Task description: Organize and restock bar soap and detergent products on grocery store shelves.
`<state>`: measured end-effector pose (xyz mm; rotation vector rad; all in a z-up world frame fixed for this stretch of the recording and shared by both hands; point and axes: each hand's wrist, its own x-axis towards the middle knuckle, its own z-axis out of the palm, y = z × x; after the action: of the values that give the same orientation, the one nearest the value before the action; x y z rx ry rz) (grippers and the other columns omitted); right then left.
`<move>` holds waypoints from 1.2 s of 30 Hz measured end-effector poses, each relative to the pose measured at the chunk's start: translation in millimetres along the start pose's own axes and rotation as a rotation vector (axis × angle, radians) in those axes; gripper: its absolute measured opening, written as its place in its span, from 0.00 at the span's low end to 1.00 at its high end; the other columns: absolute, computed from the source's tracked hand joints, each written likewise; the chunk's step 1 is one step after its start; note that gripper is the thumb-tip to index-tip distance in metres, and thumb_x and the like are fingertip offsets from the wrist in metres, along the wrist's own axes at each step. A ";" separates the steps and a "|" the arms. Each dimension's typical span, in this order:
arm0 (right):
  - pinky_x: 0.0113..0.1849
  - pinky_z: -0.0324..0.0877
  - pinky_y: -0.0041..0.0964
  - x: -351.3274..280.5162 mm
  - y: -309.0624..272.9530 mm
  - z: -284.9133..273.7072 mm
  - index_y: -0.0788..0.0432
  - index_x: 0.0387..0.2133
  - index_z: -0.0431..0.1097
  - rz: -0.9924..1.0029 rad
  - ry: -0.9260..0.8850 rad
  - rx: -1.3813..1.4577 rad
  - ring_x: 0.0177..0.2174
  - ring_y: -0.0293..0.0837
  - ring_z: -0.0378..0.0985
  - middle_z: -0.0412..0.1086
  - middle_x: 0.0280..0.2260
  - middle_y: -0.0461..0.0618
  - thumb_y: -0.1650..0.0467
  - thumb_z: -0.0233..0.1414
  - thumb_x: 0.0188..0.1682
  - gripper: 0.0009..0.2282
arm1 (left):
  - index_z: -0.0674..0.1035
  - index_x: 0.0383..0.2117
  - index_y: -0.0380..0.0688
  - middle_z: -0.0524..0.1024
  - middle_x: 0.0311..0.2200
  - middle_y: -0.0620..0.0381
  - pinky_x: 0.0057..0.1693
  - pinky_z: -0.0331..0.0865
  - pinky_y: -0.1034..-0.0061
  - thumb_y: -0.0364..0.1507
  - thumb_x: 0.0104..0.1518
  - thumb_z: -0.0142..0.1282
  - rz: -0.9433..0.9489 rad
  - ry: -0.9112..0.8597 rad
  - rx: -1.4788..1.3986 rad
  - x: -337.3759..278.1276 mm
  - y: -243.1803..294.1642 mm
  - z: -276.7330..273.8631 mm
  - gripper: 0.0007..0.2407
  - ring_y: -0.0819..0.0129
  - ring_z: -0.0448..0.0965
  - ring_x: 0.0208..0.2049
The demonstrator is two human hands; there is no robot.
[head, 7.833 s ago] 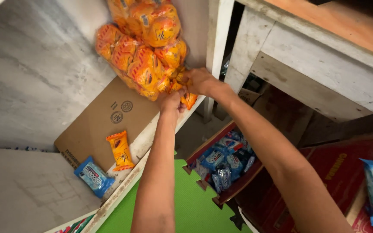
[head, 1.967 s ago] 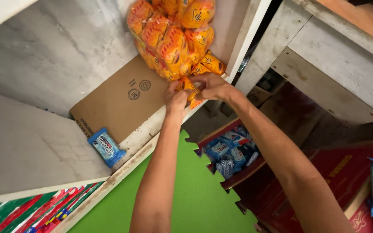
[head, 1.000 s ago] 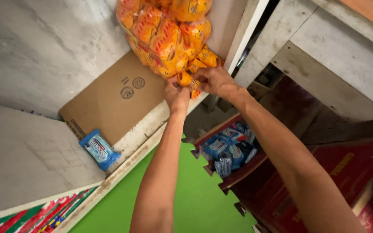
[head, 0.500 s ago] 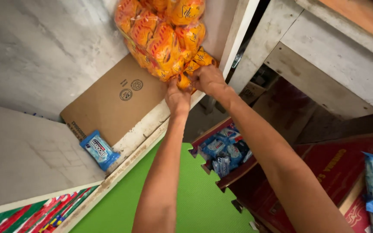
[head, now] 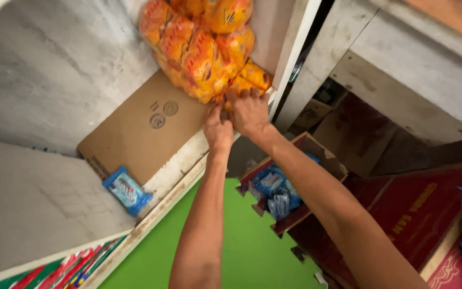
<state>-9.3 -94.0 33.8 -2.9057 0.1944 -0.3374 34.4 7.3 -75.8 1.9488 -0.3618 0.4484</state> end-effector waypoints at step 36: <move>0.51 0.66 0.54 34.9 69.5 35.4 0.53 0.48 0.75 -0.057 0.113 0.232 0.48 0.65 0.70 0.71 0.47 0.60 0.70 0.64 0.32 0.25 | 0.76 0.59 0.47 0.61 0.60 0.39 0.62 0.64 0.52 0.28 0.57 0.58 -0.085 -0.141 0.218 -4.7 58.4 -13.8 0.21 0.38 0.66 0.60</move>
<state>25.4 -159.9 -7.8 -2.6693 0.0837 -0.4992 2.2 -3.2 -26.0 2.2058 -0.3288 0.3061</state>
